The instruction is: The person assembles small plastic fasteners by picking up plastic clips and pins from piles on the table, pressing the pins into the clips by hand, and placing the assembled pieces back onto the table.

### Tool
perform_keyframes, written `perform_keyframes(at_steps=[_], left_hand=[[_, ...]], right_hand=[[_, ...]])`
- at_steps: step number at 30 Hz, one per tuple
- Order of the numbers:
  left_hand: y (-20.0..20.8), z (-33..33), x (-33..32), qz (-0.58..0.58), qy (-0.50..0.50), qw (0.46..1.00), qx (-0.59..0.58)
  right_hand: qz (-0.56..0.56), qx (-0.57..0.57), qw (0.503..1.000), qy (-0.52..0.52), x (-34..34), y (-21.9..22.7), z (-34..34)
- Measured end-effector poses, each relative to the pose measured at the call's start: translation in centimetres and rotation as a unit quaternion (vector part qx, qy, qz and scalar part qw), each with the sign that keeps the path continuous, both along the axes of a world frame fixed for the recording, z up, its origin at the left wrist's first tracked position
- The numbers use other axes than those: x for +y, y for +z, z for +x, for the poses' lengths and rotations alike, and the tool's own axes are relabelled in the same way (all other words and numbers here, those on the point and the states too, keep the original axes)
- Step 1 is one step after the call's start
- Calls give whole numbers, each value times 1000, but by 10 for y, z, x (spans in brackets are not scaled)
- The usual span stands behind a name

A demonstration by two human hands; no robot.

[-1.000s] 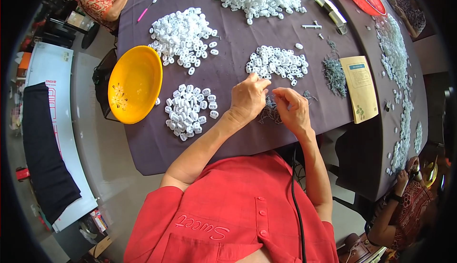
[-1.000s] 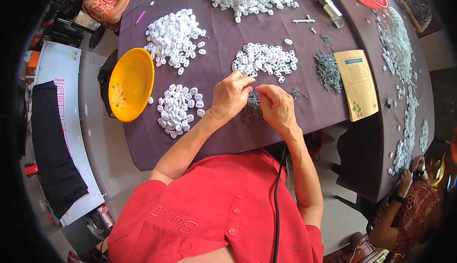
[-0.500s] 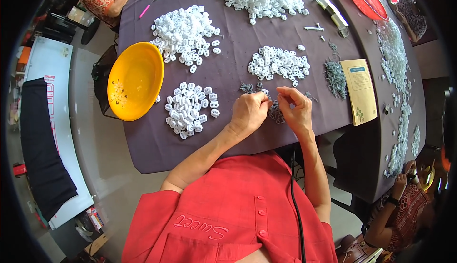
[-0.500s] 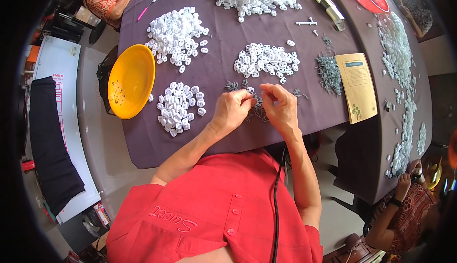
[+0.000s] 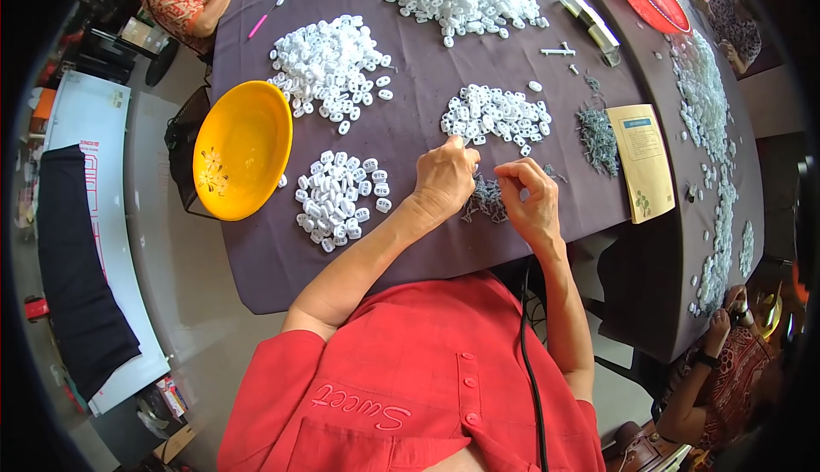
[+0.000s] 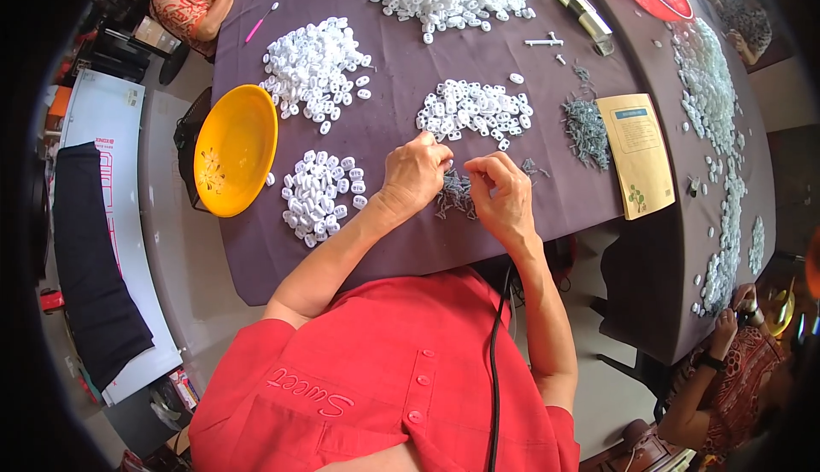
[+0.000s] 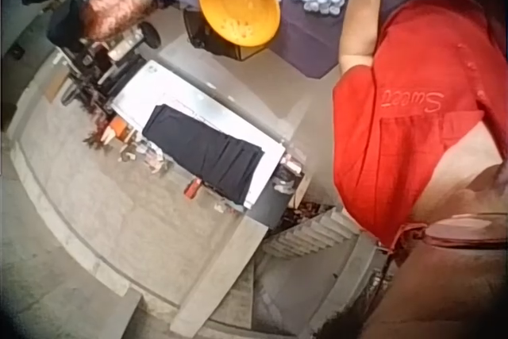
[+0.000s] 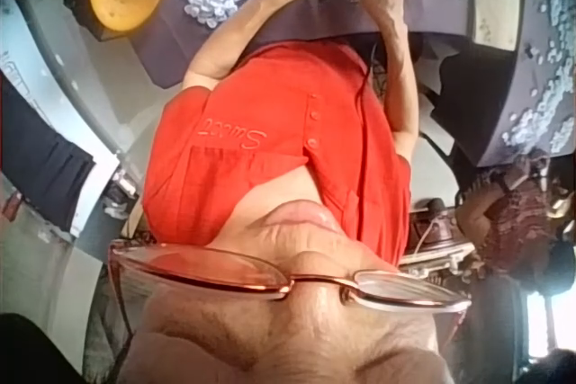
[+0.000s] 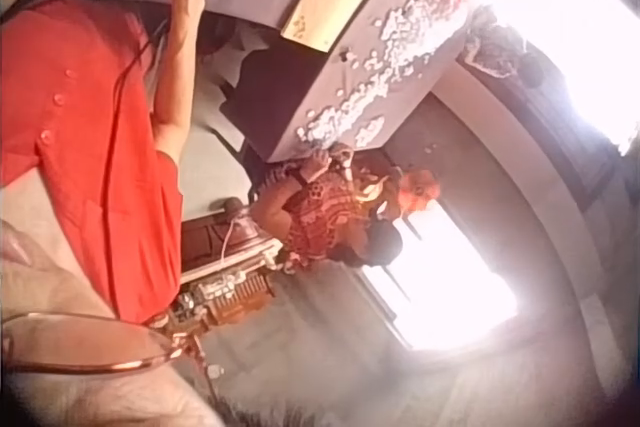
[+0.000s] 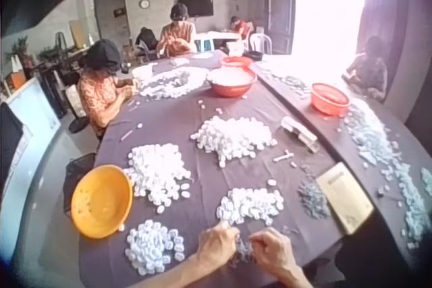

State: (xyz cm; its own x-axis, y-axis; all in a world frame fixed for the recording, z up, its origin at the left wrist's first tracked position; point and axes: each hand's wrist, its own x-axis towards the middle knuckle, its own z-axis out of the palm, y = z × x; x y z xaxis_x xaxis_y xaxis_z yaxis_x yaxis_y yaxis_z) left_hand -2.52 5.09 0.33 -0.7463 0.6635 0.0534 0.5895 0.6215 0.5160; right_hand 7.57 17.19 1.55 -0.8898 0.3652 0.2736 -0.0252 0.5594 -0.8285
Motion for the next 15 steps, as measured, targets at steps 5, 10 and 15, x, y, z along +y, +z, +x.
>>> perform_keyframes(at_steps=[5, 10, 15], left_hand=[[5, -3, 1, 7, 9, 1000, -13], [-1, -9, -6, 165, -4, 985, -43], [1, -5, -13, 290, 95, 845, -438]], right_hand=[[-10, 13, 1000, 8, -2, -2, -2], [-1, 5, 1000, -1, -4, 3, -7], [-31, 11, 999, -12, -7, -1, -12]])
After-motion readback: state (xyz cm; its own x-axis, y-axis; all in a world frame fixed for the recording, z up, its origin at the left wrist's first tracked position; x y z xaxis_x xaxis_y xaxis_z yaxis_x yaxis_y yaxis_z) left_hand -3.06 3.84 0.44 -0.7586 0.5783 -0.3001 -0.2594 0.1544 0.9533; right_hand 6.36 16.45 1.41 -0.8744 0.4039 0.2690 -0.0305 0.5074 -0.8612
